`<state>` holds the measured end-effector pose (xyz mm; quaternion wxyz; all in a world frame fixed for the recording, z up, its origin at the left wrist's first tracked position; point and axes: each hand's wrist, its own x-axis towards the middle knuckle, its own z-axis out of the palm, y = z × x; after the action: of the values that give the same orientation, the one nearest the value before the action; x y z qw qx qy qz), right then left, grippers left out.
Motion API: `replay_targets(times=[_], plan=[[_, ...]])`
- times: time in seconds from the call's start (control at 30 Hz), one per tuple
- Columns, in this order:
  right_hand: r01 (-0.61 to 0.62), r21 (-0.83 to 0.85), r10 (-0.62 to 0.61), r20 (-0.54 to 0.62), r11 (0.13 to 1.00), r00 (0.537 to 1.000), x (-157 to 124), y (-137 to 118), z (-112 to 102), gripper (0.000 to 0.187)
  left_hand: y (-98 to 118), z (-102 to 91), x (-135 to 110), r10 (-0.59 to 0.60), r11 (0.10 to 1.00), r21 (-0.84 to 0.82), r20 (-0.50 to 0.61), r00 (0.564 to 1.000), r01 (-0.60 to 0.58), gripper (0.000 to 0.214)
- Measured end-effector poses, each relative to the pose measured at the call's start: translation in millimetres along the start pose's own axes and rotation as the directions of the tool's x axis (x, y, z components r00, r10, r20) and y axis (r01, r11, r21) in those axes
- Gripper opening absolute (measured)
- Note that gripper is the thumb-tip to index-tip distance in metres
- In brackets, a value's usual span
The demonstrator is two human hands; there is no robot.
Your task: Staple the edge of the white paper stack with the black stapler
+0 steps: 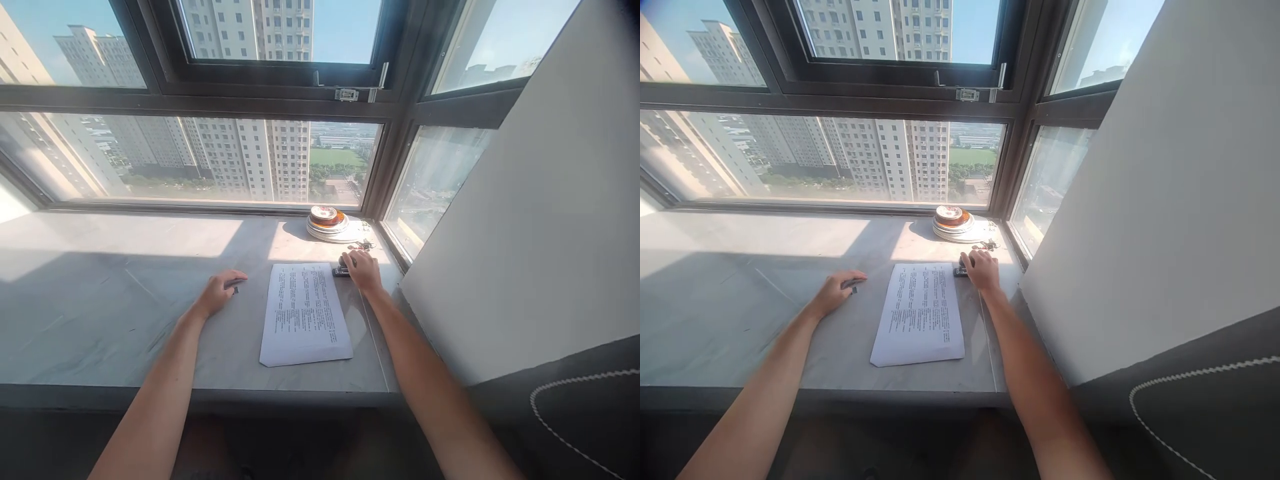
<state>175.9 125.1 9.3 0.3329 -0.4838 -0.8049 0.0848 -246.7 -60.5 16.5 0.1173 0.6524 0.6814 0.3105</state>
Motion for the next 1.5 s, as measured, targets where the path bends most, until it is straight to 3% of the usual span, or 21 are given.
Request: replay_targets(times=[0.1,0.17,0.27,0.37,0.53,0.7,0.83,0.93,1.03,1.23,1.37,1.5], plan=[[0.100,0.024,-0.103,0.146,0.995,0.984,-6.5,9.7,-7.8,0.026,1.2,-1.0,-11.4,0.009,1.000,0.006,0.024,1.000,-0.009,0.053],[0.141,0.039,-0.146,0.176,0.989,0.973,-9.1,16.4,-10.6,0.029,3.2,-2.1,-20.7,0.008,1.000,0.017,0.021,1.000,-0.008,0.049],[0.085,0.050,-0.092,0.165,0.995,0.982,-9.1,18.9,-11.8,0.038,5.0,-2.6,-29.7,0.016,0.998,0.061,0.003,1.000,-0.016,0.040],[0.028,0.081,-0.034,0.073,0.996,0.997,-7.6,6.8,-16.0,0.031,3.2,-1.2,-30.6,0.015,0.997,0.074,-0.003,1.000,-0.014,0.036],[0.061,0.213,-0.045,-0.079,0.975,0.996,-24.2,-53.9,-19.7,0.027,-3.1,3.3,-25.2,0.016,0.996,0.089,0.003,1.000,-0.016,0.042],[0.047,0.284,-0.081,0.112,0.958,0.990,-64.1,-136.2,10.2,0.034,0.1,4.0,-24.9,-0.003,0.996,0.089,-0.042,0.999,0.007,0.045],[0.025,0.235,-0.081,0.235,0.972,0.969,-82.3,-166.9,28.4,0.032,2.8,4.9,-24.8,0.002,0.993,0.115,-0.089,0.996,0.008,0.041],[0.037,0.218,-0.096,0.267,0.975,0.959,-92.8,-170.6,30.2,0.032,5.3,12.6,-10.7,0.008,0.993,0.119,-0.147,0.989,0.010,0.038],[0.085,0.266,-0.158,0.267,0.960,0.951,-106.8,-173.0,30.6,0.039,13.8,27.8,21.5,0.034,0.995,0.096,-0.163,0.986,-0.019,0.038],[0.140,0.289,-0.222,0.273,0.947,0.936,-122.2,-178.3,41.2,0.042,30.7,62.9,83.7,0.109,0.994,0.001,-0.056,0.992,-0.109,0.031],[0.183,0.370,-0.283,0.237,0.911,0.929,-118.9,-173.5,48.4,0.045,27.5,74.7,94.9,0.126,0.992,-0.024,0.002,0.992,-0.126,0.032],[0.191,0.454,-0.316,0.217,0.870,0.924,-116.0,-171.9,54.7,0.045,17.7,68.6,86.8,0.078,0.997,0.025,-0.065,0.995,-0.076,0.036]])
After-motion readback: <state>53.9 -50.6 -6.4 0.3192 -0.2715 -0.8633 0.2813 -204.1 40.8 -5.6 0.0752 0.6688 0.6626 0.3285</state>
